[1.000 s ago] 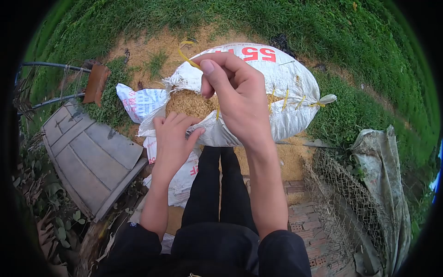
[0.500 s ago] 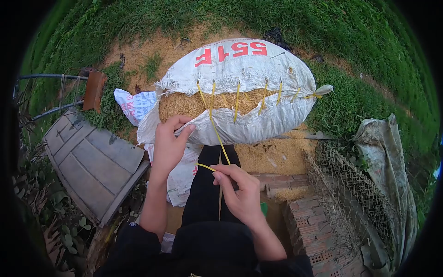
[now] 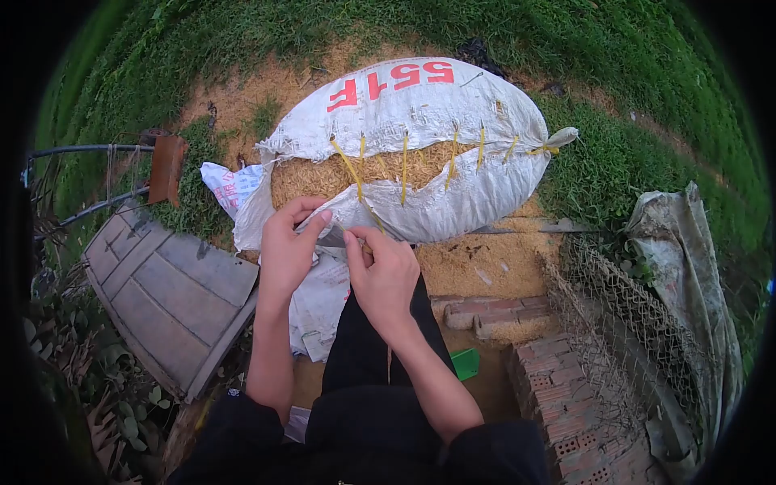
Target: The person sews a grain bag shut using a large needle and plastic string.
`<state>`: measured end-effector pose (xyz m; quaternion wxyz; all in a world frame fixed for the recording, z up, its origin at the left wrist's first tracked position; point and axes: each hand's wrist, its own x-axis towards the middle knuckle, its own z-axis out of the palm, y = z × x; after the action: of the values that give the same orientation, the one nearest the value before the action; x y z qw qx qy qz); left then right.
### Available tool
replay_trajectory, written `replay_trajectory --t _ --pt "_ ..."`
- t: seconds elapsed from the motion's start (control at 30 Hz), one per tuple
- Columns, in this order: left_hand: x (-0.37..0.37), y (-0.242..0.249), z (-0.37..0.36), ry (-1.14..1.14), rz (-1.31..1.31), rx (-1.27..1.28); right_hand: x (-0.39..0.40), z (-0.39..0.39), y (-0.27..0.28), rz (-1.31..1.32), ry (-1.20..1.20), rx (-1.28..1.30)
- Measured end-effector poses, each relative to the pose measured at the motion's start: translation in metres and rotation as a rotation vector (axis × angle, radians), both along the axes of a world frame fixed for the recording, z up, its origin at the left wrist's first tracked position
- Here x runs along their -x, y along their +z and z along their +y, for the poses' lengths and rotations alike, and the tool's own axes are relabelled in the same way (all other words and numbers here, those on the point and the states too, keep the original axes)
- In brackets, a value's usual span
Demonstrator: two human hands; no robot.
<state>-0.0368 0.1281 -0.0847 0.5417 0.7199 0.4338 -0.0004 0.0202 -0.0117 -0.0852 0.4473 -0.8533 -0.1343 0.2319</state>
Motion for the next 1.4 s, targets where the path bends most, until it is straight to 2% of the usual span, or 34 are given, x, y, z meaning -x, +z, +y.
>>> replay_trajectory --t 0.13,0.4,0.5,0.6,0.83,0.9,1.13,1.2,1.27,1.33,1.4 --pt "-0.001 0.002 -0.001 0.019 -0.008 -0.006 -0.002 0.005 -0.004 -0.121 0.068 0.043" --pt "0.002 0.004 -0.001 -0.095 -0.005 -0.218 0.001 0.008 -0.014 -0.207 0.090 0.057" --pt "-0.007 0.013 -0.004 0.037 -0.035 -0.113 0.005 0.015 -0.025 -0.205 0.058 -0.030" --pt "-0.006 0.010 0.000 0.005 0.113 -0.125 0.009 0.019 -0.032 -0.177 0.052 -0.092" --pt "-0.012 0.007 -0.006 -0.014 0.116 -0.110 0.012 0.015 -0.034 -0.304 0.090 -0.026" --pt "-0.013 0.008 -0.007 -0.002 0.147 -0.041 0.013 0.013 -0.036 -0.311 0.096 -0.022" --pt "-0.024 0.018 -0.012 -0.020 0.254 -0.101 0.014 0.008 -0.046 -0.292 0.103 -0.064" --pt "-0.023 0.016 -0.015 0.046 0.097 -0.164 0.011 0.011 -0.038 -0.264 0.068 -0.104" --pt "-0.021 0.015 -0.008 0.208 -0.141 -0.305 0.008 0.013 -0.032 -0.240 0.034 -0.143" --pt "-0.019 0.030 0.014 0.410 -0.195 -0.570 0.004 0.015 -0.028 -0.352 -0.061 -0.263" --pt "-0.017 0.047 0.040 0.581 -0.345 -0.703 -0.003 0.019 -0.017 -0.362 -0.031 -0.292"
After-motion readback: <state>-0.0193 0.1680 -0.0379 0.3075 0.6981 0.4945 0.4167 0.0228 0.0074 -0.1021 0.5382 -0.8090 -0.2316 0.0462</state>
